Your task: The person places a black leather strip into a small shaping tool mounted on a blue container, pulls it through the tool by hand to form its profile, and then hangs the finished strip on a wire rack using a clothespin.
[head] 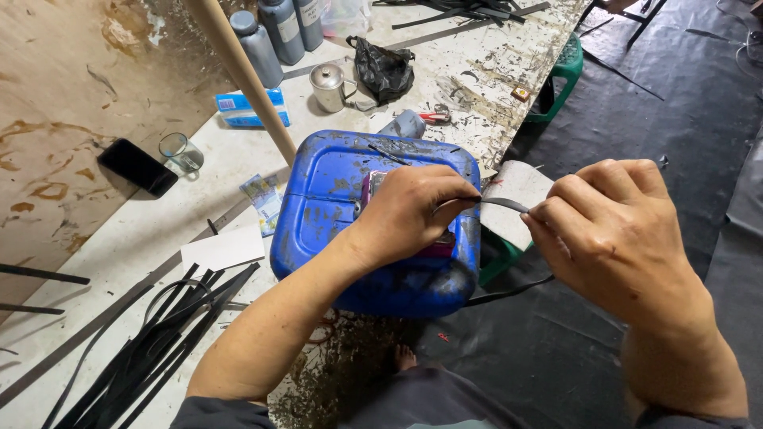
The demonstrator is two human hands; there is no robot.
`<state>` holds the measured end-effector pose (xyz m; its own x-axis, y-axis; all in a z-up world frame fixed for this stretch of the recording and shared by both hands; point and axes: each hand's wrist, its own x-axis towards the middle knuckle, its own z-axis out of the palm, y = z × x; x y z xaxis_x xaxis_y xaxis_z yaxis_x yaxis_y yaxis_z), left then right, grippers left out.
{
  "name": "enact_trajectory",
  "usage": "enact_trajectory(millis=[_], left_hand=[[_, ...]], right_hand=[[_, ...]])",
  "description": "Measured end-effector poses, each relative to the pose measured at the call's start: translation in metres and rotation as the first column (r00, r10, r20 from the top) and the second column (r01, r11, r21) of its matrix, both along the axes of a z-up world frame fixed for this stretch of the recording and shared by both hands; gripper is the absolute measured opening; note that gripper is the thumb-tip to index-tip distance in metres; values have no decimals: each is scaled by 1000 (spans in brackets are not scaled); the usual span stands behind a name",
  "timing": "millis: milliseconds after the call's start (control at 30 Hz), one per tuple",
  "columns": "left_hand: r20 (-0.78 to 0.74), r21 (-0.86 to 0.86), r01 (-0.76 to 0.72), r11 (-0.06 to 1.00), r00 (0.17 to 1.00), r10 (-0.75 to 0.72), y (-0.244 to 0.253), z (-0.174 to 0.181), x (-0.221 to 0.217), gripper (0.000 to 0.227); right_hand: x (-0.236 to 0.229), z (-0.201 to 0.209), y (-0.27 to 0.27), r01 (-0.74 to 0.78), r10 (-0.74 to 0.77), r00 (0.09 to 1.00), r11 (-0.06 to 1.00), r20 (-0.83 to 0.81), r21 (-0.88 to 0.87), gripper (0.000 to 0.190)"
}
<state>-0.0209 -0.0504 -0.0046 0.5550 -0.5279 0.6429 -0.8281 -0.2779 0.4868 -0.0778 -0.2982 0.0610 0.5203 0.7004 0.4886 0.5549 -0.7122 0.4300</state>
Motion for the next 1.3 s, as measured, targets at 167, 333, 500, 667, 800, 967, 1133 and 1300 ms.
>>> enact_trajectory(millis=[167, 333, 500, 667, 800, 967, 1133, 1300], left_hand=[[-31, -12, -20, 1000, 999, 20, 0, -2, -3, 8], [-40, -28, -23, 999, 999, 22, -1, -6, -3, 8], [-53, -68, 5, 998, 999, -9, 0, -4, -5, 6], [-36, -67, -10, 998, 999, 8, -3, -9, -4, 7], [26, -62, -47, 997, 998, 49, -13, -6, -9, 6], [189, -162, -89, 983, 975, 120, -26, 27, -48, 10], [181, -318, -241, 917, 934, 308, -42, 33, -105, 12], [-169, -326, -391, 861, 920, 354, -60, 12, -128, 15]], right_hand=[[-2, 2, 3, 1, -1, 1000, 1000, -2, -1, 34], [-2, 0, 4, -5, 5, 1000, 1000, -7, 5, 33], [-2, -3, 6, -30, 30, 1000, 999, -5, 32, 34], [-3, -5, 5, -37, 38, 999, 997, -11, 62, 33], [-9, -6, -2, -62, 58, 998, 988, 34, 138, 39], [-28, -23, -18, -169, 165, 985, 905, 44, 392, 26], [-41, -64, -25, -251, 181, 966, 835, 186, 489, 9], [-44, -95, -25, -411, 290, 899, 816, 327, 407, 8]])
